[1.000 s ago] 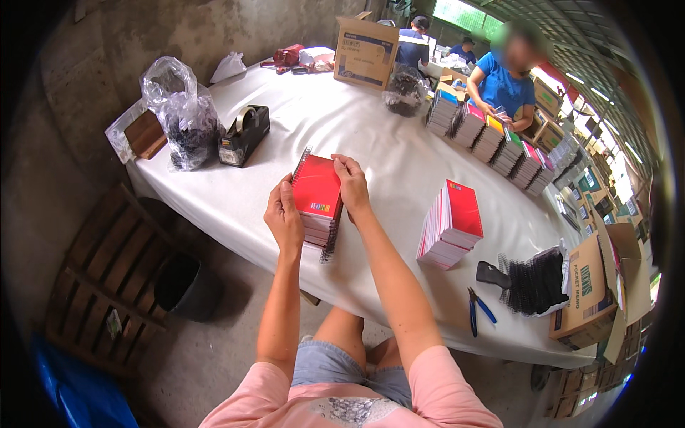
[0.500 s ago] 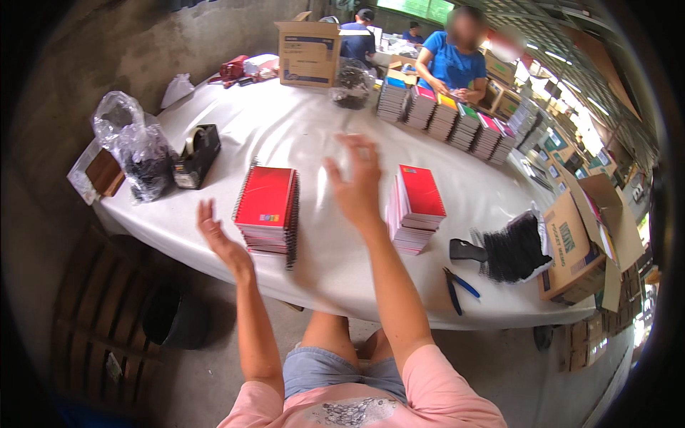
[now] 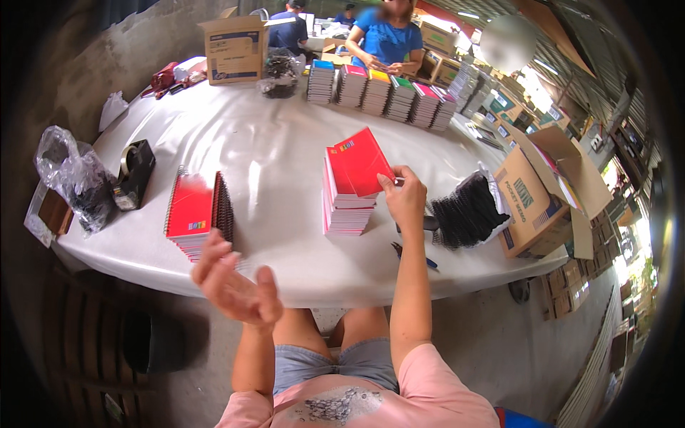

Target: The person assembles notebooks by manually threading a spiral binder through the pre-punched holes of notebook covers and paper, then using pliers to trim and secure the end of the spiral.

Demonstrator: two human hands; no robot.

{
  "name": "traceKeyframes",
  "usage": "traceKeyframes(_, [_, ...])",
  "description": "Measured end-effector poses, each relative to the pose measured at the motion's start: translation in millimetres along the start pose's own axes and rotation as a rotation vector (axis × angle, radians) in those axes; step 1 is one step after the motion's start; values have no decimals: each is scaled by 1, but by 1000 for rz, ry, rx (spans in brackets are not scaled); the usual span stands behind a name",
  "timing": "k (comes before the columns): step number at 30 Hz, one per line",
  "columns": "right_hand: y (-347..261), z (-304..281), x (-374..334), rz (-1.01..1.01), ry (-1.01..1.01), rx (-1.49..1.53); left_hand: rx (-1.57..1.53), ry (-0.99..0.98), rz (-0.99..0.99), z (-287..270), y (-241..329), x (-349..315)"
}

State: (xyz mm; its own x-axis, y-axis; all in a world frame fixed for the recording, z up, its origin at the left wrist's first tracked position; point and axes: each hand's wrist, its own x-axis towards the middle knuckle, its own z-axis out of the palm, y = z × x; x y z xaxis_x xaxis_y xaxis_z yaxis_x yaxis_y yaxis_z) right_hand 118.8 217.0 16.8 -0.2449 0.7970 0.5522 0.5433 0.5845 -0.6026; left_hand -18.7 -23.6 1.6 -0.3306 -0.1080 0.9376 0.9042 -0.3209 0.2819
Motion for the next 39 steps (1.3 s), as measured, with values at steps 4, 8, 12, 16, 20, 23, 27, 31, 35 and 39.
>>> traceKeyframes(4, [-25, -21, -34, -117, 57, 366, -90, -283, -31, 21, 34, -18])
traceKeyframes(8, [-4, -45, -79, -244, -233, 183, -23, -619, -5, 55, 58, -39])
traceKeyframes(12, [36, -38, -118, -284, -344, 117, 260, -853, -57, 88, 48, -89])
traceKeyframes(16, [52, -54, -103, -184, -689, 365, 287, -851, -140, 91, 25, -123])
traceKeyframes(20, [101, -73, -46, -49, -403, 265, 331, -845, -115, 97, 22, -122])
traceKeyframes(23, [178, -59, -4, 29, -48, -248, 319, -810, -94, 110, 26, -122])
traceKeyframes(27, [199, -34, 8, 214, -217, -511, 339, -776, -95, 106, 26, -120])
traceKeyframes(31, [189, -39, 33, 363, -411, -512, 313, -739, -96, 101, 26, -117])
traceKeyframes(35, [154, -32, 33, 334, -450, -635, 366, -666, -82, 92, 20, -108])
traceKeyframes(39, [159, -33, 28, 181, -379, -620, 410, -702, -94, 84, 16, -111])
